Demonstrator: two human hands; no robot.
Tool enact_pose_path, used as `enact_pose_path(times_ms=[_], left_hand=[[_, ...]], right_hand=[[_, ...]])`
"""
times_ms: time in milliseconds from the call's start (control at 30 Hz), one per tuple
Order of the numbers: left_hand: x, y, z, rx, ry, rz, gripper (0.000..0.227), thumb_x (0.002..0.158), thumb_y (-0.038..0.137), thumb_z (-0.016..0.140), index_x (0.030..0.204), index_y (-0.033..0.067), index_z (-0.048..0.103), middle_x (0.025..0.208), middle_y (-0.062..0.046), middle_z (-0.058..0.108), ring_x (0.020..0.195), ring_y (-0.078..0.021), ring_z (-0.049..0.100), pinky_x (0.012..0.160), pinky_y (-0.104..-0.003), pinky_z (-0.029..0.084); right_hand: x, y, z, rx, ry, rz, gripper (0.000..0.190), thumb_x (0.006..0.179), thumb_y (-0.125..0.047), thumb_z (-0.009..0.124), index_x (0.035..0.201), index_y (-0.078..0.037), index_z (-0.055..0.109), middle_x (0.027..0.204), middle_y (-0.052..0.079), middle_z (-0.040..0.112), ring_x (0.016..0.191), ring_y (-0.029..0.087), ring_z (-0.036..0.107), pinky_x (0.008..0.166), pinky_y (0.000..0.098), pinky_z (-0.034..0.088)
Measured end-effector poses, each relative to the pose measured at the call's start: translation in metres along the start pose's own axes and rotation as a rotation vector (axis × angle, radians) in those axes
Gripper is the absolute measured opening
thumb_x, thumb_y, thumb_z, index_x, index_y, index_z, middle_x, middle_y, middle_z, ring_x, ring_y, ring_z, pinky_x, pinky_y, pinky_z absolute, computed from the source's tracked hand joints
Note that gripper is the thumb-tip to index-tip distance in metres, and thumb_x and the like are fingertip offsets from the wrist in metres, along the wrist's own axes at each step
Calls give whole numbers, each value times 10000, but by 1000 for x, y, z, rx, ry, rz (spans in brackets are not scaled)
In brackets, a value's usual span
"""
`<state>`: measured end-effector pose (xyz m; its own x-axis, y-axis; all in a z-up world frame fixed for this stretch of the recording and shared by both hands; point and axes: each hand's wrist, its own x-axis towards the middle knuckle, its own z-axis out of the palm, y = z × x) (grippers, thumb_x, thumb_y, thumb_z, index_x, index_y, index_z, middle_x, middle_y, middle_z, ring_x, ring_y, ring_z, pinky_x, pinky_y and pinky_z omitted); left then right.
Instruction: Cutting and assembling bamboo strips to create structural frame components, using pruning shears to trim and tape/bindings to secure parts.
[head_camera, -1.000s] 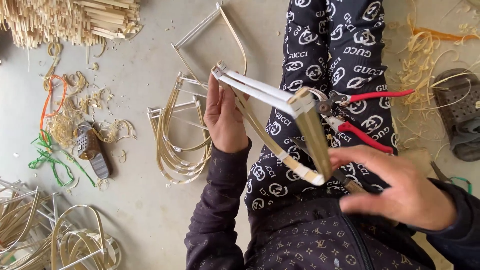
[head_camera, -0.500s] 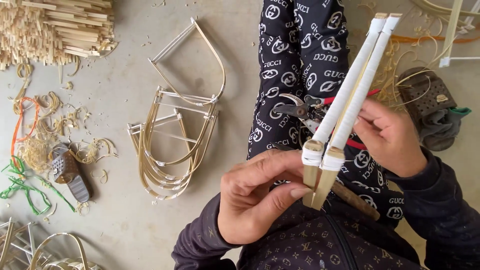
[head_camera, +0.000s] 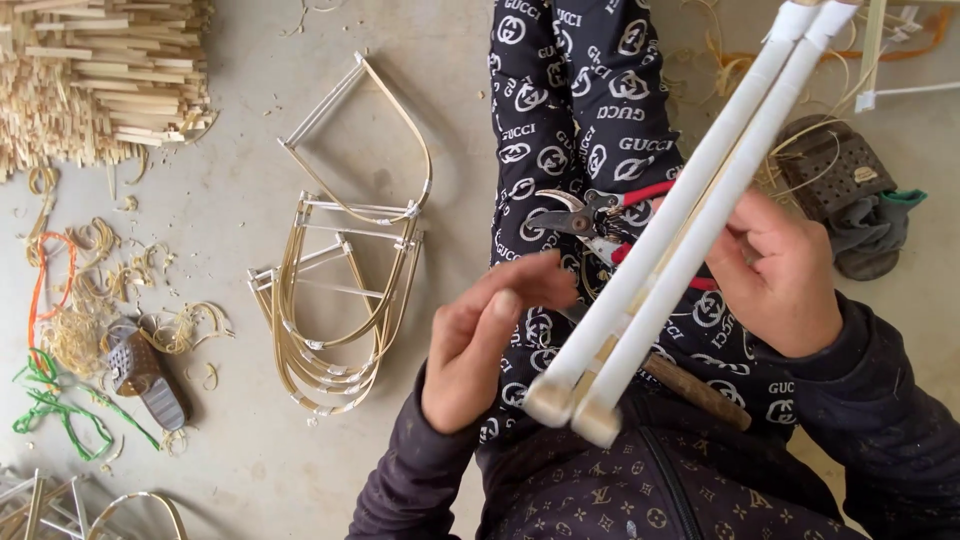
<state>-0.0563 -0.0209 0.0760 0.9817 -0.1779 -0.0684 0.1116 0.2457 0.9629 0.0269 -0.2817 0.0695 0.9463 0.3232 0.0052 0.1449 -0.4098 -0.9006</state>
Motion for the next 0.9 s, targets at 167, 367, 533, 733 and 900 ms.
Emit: enact_pose_path(times_ms=[167,367,533,733,900], left_hand=[[8,-84,1,-101,29,-191,442,1114,173,503,1472,-86,527,1319,-161,673,1188,-190,652,1027,-344,543],[6,-108,27,-129,-129,-774,561,997,169,550,1505,4,380,855,-147,694,559,-180,620,496,-296,514],[-8,-133,33,-388,-135,-610,543,991,61,643,1463,-153,480,824,-93,692,561,-138,620,435,-269,444],[-19,-103,38,-434,-129,-739,506,974,110,615,1425,-85,498,633,-69,627,369,-107,484,338,-224,348],[-27,-104,30,-380,-190,-767,515,998,108,576,1447,-139,526,651,-77,627,399,-102,511,363,-216,384]], right_hand=[[-6,-5,1,-52,66,-80,243,1067,12,539,1290,50,632,1172,124,746,1033,165,731,912,277,587],[3,4,16,-2,34,-151,257,1035,13,566,1287,43,607,1132,132,743,1045,175,743,909,313,616],[14,28,25,-73,-84,0,333,939,-62,660,1258,30,629,986,113,778,874,169,779,703,283,613],[26,35,10,-196,0,-133,170,1018,-100,661,1113,31,713,935,119,783,797,171,775,641,277,601],[42,13,-9,-31,191,-202,188,1133,-92,572,1173,62,670,955,137,739,848,183,749,742,308,612]])
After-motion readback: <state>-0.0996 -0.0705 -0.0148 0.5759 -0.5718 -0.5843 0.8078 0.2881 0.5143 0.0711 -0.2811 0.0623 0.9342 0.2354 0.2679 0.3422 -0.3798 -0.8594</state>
